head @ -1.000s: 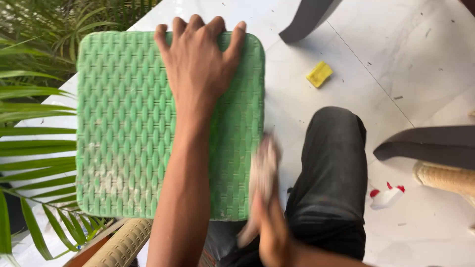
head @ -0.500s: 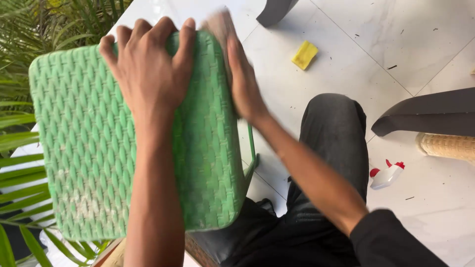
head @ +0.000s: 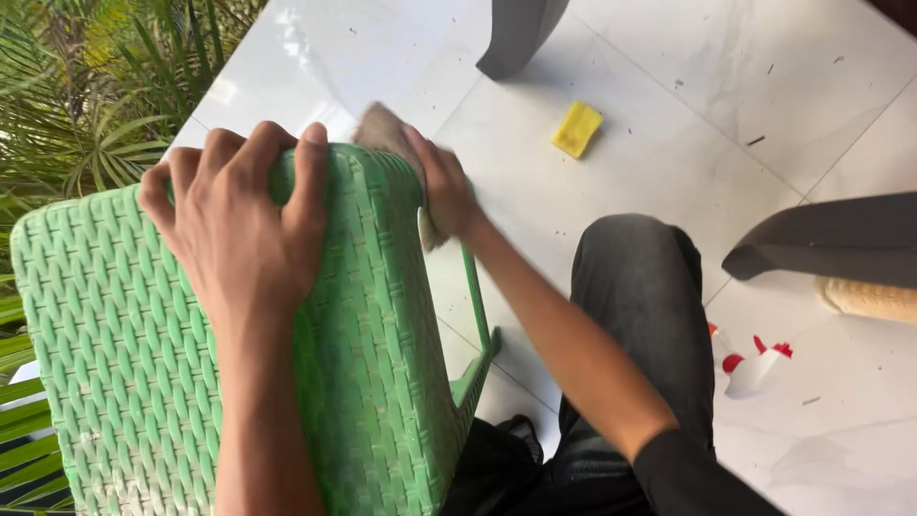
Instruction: The person is cleaning and wiping plastic stools using a cleaning cloth and a spray bottle.
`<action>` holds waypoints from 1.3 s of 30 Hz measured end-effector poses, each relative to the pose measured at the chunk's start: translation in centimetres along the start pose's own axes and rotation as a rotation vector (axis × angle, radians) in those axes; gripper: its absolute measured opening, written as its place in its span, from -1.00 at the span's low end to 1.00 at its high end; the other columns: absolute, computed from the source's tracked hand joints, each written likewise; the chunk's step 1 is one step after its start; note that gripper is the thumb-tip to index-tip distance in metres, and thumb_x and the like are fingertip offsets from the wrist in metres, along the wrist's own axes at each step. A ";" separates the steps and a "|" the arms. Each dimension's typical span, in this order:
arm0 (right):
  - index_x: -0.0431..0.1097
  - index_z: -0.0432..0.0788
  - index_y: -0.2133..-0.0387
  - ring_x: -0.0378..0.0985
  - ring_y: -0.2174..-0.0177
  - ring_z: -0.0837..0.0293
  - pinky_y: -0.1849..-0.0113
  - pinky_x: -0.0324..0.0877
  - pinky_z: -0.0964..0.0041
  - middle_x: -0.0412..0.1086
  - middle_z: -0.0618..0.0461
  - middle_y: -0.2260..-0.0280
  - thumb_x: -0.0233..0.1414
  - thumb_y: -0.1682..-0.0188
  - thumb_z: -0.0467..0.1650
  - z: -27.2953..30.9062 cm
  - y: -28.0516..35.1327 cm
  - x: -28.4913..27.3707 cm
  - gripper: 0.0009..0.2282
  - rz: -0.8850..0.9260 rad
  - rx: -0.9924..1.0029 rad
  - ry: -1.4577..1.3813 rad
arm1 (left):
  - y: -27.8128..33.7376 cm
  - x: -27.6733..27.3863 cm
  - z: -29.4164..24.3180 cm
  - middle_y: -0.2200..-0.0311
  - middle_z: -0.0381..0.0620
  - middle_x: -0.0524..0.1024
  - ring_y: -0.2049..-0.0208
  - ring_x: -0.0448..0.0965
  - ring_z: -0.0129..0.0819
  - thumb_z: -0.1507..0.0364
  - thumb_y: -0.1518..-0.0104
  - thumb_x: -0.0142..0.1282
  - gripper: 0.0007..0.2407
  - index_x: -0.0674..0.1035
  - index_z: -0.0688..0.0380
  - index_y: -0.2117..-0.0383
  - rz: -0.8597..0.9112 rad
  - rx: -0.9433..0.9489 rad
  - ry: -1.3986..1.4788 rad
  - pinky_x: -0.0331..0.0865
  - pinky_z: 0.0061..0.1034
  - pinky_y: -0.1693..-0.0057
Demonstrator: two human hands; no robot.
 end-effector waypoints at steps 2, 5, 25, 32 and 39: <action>0.52 -0.46 0.30 0.43 0.41 0.15 0.24 0.40 0.17 0.41 -0.08 0.48 -0.19 -0.31 -0.15 -3.9 -0.2 -0.9 -0.45 0.175 0.493 -0.075 | 0.5 0.4 -0.3 0.22 0.00 0.51 0.04 0.37 -0.06 0.02 -0.51 -0.21 -0.51 0.64 0.15 0.26 0.024 0.019 0.002 -0.02 -0.09 -0.27; 0.51 -0.35 0.24 0.49 0.32 0.27 0.15 0.42 0.31 0.49 0.02 0.41 -0.19 -0.22 -0.15 -0.7 0.0 0.1 -0.51 0.023 0.333 -0.152 | -0.6 -0.4 -0.8 0.27 0.00 0.49 0.06 0.36 -0.05 -0.01 -0.53 -0.19 -0.49 0.64 0.14 0.28 0.011 -0.011 0.002 -0.05 -0.06 -0.29; 0.33 -0.39 -0.09 0.50 0.04 0.09 -0.06 0.36 0.23 0.47 -0.10 0.06 -0.29 -0.25 -0.12 -16.4 3.9 -4.9 -0.47 0.024 0.524 -0.156 | -1.0 -0.4 -0.4 0.24 -0.03 0.53 0.05 0.39 -0.09 0.01 -0.45 -0.13 -0.56 0.66 0.09 0.24 0.033 -0.061 0.032 -0.07 -0.07 -0.32; 0.42 -0.39 -0.07 0.50 0.08 0.04 -0.01 0.39 0.17 0.49 -0.19 0.08 -0.09 -0.17 -0.06 -29.7 4.2 -9.9 -0.43 0.079 0.747 0.005 | -1.2 -0.4 -0.2 0.26 -0.01 0.53 0.07 0.38 -0.08 0.02 -0.41 -0.10 -0.56 0.67 0.11 0.25 0.041 -0.070 0.022 -0.08 -0.07 -0.29; 0.06 -0.24 -0.14 0.27 0.12 0.28 0.08 0.24 0.59 0.21 -0.01 0.05 -0.34 -0.23 -0.12 -32.5 12.6 -10.9 -0.56 0.308 0.139 0.565 | -0.5 -0.6 -0.1 0.24 -0.04 0.54 0.03 0.39 -0.09 0.01 -0.40 -0.07 -0.57 0.69 0.10 0.22 0.014 -0.080 0.058 -0.07 -0.08 -0.30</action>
Point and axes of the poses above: each hand's wrist, its own y-axis away from the middle knuckle, its own x-axis out of the palm, z = x × y, the point moved 2 cm from there along -y, towards the middle knuckle
